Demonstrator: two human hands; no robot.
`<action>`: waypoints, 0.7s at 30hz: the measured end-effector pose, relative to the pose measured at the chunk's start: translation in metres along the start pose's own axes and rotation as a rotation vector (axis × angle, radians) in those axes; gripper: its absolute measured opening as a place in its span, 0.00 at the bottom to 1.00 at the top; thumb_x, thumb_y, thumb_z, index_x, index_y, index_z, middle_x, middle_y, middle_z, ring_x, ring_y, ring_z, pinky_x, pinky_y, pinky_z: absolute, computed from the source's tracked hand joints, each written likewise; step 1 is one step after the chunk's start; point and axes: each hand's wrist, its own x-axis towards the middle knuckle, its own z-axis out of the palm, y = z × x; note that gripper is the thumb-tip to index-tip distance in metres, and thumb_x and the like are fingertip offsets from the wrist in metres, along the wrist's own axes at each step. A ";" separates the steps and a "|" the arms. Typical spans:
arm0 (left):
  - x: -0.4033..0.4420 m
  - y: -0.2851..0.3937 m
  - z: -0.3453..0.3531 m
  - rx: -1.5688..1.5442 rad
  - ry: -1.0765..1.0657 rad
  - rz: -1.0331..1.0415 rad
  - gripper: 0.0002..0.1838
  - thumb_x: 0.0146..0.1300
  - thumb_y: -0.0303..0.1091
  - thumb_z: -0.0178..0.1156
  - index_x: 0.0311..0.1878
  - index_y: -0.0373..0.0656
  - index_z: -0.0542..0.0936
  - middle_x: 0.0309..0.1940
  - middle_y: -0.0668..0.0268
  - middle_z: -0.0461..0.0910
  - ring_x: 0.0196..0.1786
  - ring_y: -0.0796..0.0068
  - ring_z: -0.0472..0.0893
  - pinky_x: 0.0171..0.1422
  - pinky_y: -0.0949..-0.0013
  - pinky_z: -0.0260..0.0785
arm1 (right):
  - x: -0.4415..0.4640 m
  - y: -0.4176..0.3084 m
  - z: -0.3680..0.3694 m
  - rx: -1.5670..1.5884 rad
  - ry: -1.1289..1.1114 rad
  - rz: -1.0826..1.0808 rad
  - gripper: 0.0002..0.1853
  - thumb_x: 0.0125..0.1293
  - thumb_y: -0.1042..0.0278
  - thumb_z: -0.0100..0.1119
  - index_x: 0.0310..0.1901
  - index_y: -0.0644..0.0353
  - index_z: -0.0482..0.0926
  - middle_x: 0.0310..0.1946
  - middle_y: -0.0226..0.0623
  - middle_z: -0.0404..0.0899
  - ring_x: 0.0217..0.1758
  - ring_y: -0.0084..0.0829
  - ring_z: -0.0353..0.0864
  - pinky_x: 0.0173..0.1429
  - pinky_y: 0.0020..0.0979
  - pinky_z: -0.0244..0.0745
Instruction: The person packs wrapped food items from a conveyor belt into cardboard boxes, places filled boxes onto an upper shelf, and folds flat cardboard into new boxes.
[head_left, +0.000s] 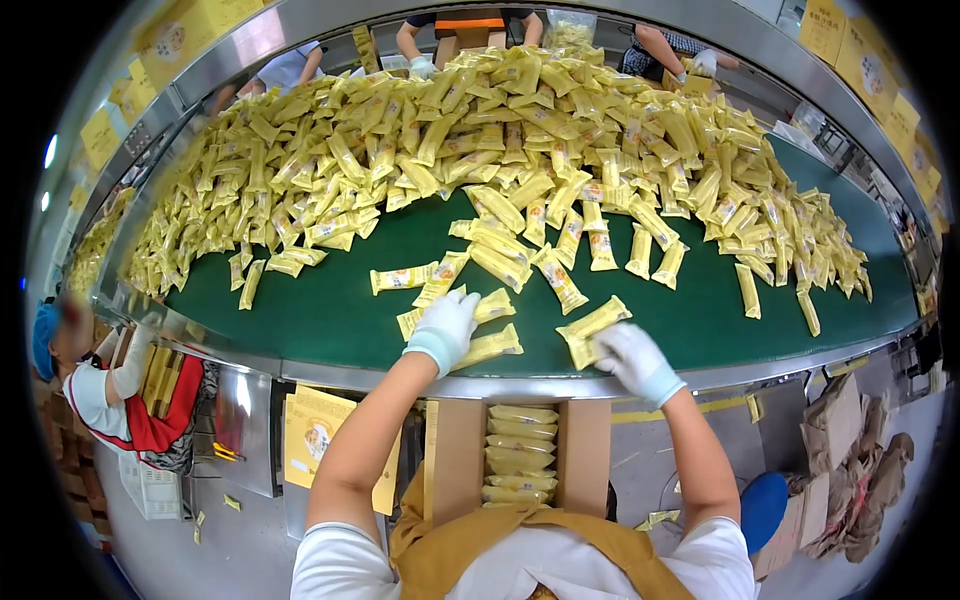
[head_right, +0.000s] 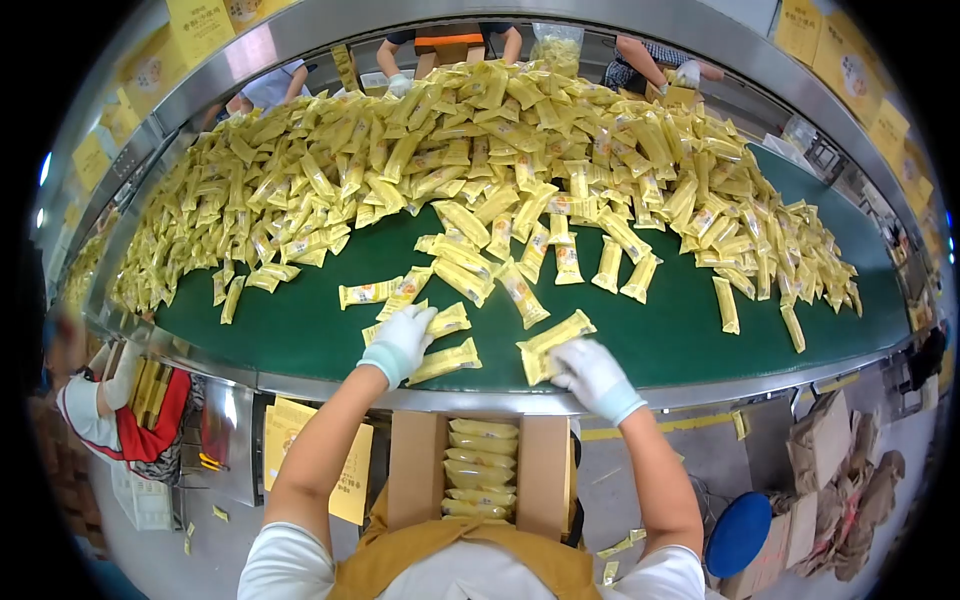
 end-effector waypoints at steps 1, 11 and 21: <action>-0.007 0.006 -0.014 -0.033 0.021 0.034 0.24 0.67 0.33 0.60 0.66 0.44 0.74 0.56 0.48 0.77 0.58 0.46 0.78 0.64 0.54 0.72 | 0.007 -0.001 -0.012 -0.020 0.049 -0.008 0.18 0.55 0.67 0.70 0.48 0.58 0.79 0.41 0.42 0.80 0.48 0.47 0.79 0.54 0.42 0.74; -0.027 0.014 0.015 -0.010 -0.093 -0.022 0.22 0.59 0.43 0.70 0.53 0.44 0.79 0.53 0.53 0.77 0.55 0.51 0.80 0.61 0.55 0.74 | 0.069 0.037 0.004 -0.285 -0.362 0.024 0.18 0.55 0.61 0.74 0.44 0.54 0.77 0.42 0.40 0.80 0.48 0.47 0.80 0.55 0.43 0.75; 0.016 -0.044 -0.026 0.090 -0.065 -0.253 0.25 0.61 0.45 0.69 0.58 0.45 0.77 0.47 0.52 0.85 0.51 0.50 0.84 0.55 0.54 0.77 | 0.158 0.010 0.058 -0.341 -0.071 0.559 0.21 0.61 0.52 0.69 0.47 0.58 0.77 0.40 0.47 0.87 0.42 0.47 0.88 0.48 0.44 0.82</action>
